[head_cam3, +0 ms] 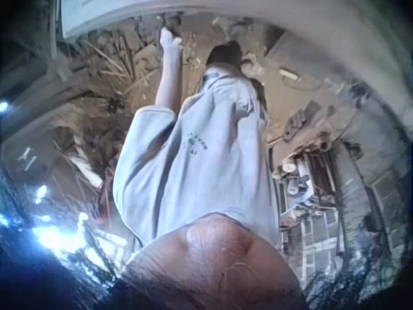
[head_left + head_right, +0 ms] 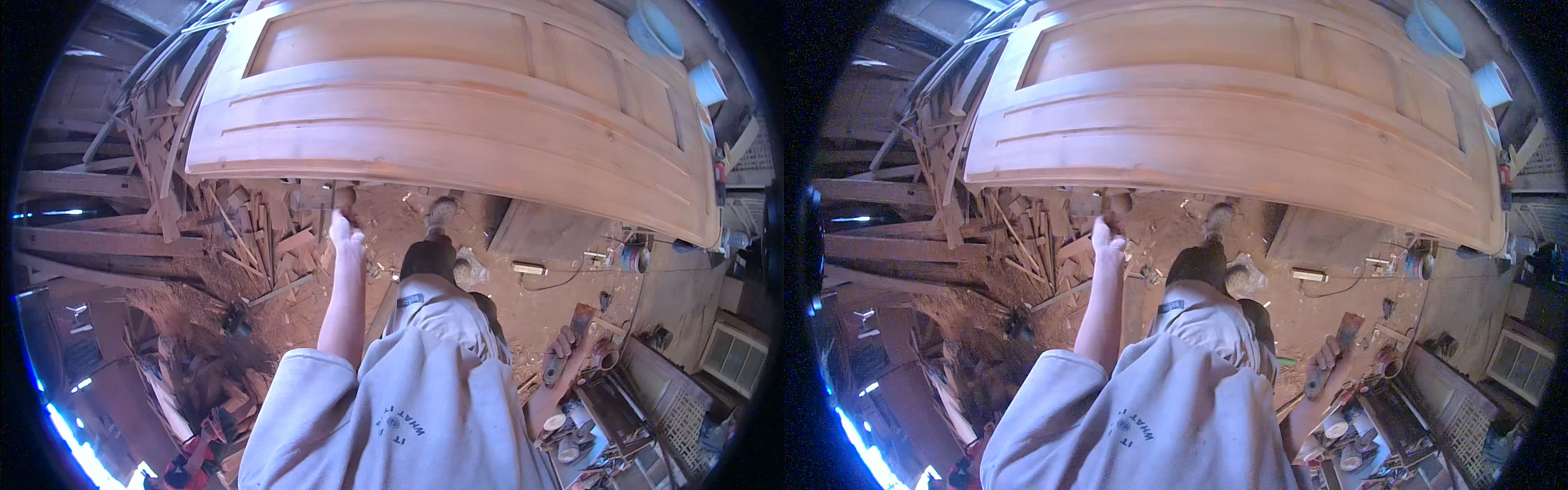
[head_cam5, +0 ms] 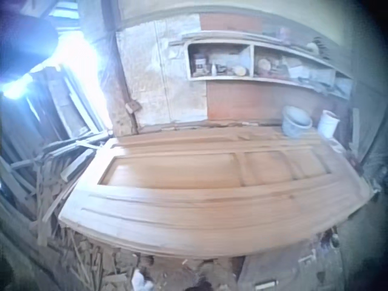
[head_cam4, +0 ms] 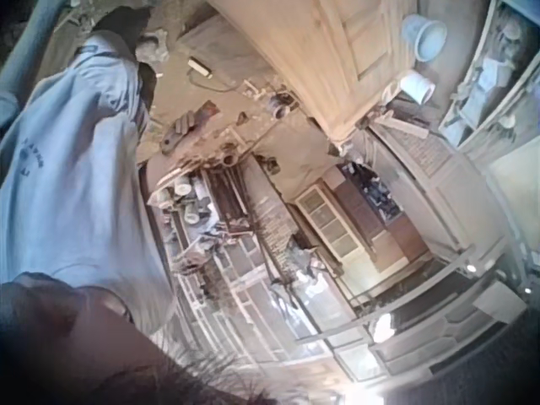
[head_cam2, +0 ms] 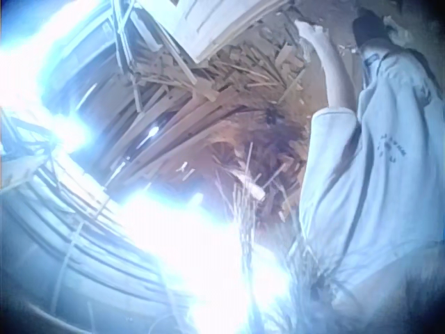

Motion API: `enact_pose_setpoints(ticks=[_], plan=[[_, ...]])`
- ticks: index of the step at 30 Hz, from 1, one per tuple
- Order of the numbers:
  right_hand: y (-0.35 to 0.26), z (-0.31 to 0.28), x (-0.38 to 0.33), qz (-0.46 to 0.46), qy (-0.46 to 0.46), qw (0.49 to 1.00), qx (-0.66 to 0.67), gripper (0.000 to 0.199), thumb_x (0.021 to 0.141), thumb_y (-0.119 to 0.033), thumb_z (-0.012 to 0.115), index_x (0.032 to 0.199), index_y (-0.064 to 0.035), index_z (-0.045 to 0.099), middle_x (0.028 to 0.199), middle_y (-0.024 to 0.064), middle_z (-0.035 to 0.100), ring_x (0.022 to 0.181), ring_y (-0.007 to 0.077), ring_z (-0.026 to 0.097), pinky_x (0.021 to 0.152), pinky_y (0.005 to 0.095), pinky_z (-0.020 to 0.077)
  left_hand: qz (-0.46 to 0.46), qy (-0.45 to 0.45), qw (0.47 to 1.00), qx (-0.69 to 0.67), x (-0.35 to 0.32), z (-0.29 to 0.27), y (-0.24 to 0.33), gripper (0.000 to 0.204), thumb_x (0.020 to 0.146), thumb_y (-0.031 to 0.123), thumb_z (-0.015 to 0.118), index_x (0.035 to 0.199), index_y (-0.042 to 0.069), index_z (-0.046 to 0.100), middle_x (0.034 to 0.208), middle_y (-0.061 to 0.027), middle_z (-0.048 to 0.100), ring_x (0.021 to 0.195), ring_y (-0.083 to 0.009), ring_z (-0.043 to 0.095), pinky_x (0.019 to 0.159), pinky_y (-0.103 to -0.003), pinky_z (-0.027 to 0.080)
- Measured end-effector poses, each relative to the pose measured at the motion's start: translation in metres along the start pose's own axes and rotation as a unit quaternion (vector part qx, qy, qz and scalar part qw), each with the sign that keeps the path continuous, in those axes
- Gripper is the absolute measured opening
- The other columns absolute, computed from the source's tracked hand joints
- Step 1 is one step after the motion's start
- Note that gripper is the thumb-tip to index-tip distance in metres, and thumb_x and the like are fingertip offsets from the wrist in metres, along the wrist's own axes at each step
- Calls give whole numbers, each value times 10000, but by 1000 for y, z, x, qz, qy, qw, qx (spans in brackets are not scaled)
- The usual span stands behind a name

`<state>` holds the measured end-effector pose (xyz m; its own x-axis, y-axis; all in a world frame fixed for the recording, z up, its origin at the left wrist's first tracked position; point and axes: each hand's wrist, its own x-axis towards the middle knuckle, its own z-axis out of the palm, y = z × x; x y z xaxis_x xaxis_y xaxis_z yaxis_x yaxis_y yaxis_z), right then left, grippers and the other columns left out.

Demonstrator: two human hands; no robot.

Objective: The person sands a wooden door by hand using a piece of sandpaper and a wooden block, working along the panels and grooves, and periodically wiping the surface to check the progress.

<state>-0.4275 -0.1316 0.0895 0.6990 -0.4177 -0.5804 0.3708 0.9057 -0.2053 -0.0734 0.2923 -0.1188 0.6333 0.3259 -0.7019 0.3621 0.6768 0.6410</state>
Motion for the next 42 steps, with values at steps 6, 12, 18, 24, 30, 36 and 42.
enact_pose_setpoints(ticks=[6, 12, 18, 24, 30, 36, 42], plan=[[-4, 9, 4, -19, 18, 996, -80, 252, 1080, -321, 458, 1072, -69, 468, 770, 22, 434, 517, 106, 428, 433, 253, 411, -19, -97, 994, 37, -66, 92, -27, 256, 964, 314, 670, 1059, 77, 680, 955, -56, 740, 851, -183, 705, 735, -343, 561], [6, 36, 17, -35, 37, 990, -129, 257, 1075, -328, 466, 1177, -94, 499, 758, -5, 434, 509, 80, 417, 416, 226, 385, 121, -91, 976, 154, -69, 126, -7, 307, 914, 241, 760, 1085, 9, 653, 1045, -108, 724, 881, -215, 718, 764, -301, 558], [9, 75, 62, -23, 90, 986, -139, 293, 1057, -397, 492, 1133, -115, 515, 733, -21, 433, 481, 70, 389, 400, 221, 363, 129, -76, 970, 190, -83, 137, -8, 259, 959, 228, 706, 1070, -1, 655, 956, -63, 712, 820, -157, 690, 734, -287, 547], [7, 112, 96, -29, 100, 981, -166, 294, 1058, -435, 478, 1034, -143, 507, 681, -42, 404, 452, 63, 367, 388, 218, 338, 144, -99, 962, 210, -83, 131, -2, 217, 980, 225, 687, 1045, 22, 644, 927, -52, 698, 815, -136, 661, 733, -267, 520], [-4, 90, 107, -61, 85, 992, -70, 359, 1054, -514, 446, 1078, -158, 486, 649, -52, 366, 457, 68, 354, 426, 238, 340, 125, -83, 973, 173, -82, 134, -9, 233, 1001, 196, 654, 1080, -23, 632, 954, -100, 689, 866, -174, 649, 717, -291, 496], [-41, 68, 106, -110, 71, 990, -61, 373, 1058, -533, 411, 1073, -168, 484, 677, -49, 390, 530, 89, 384, 513, 266, 379, 131, -72, 976, 161, -65, 124, -9, 285, 999, 145, 636, 1101, -120, 622, 1037, -177, 694, 914, -216, 669, 918, -332, 570], [-113, 63, 112, -164, 102, 977, -88, 324, 1065, -499, 416, 1070, -187, 505, 739, -42, 424, 604, 89, 415, 579, 279, 403, 267, 47, 919, 285, -84, 140, -25, 381, 993, 308, 648, 1128, -48, 676, 1067, -141, 721, 844, -168, 650, 629, -277, 443]])
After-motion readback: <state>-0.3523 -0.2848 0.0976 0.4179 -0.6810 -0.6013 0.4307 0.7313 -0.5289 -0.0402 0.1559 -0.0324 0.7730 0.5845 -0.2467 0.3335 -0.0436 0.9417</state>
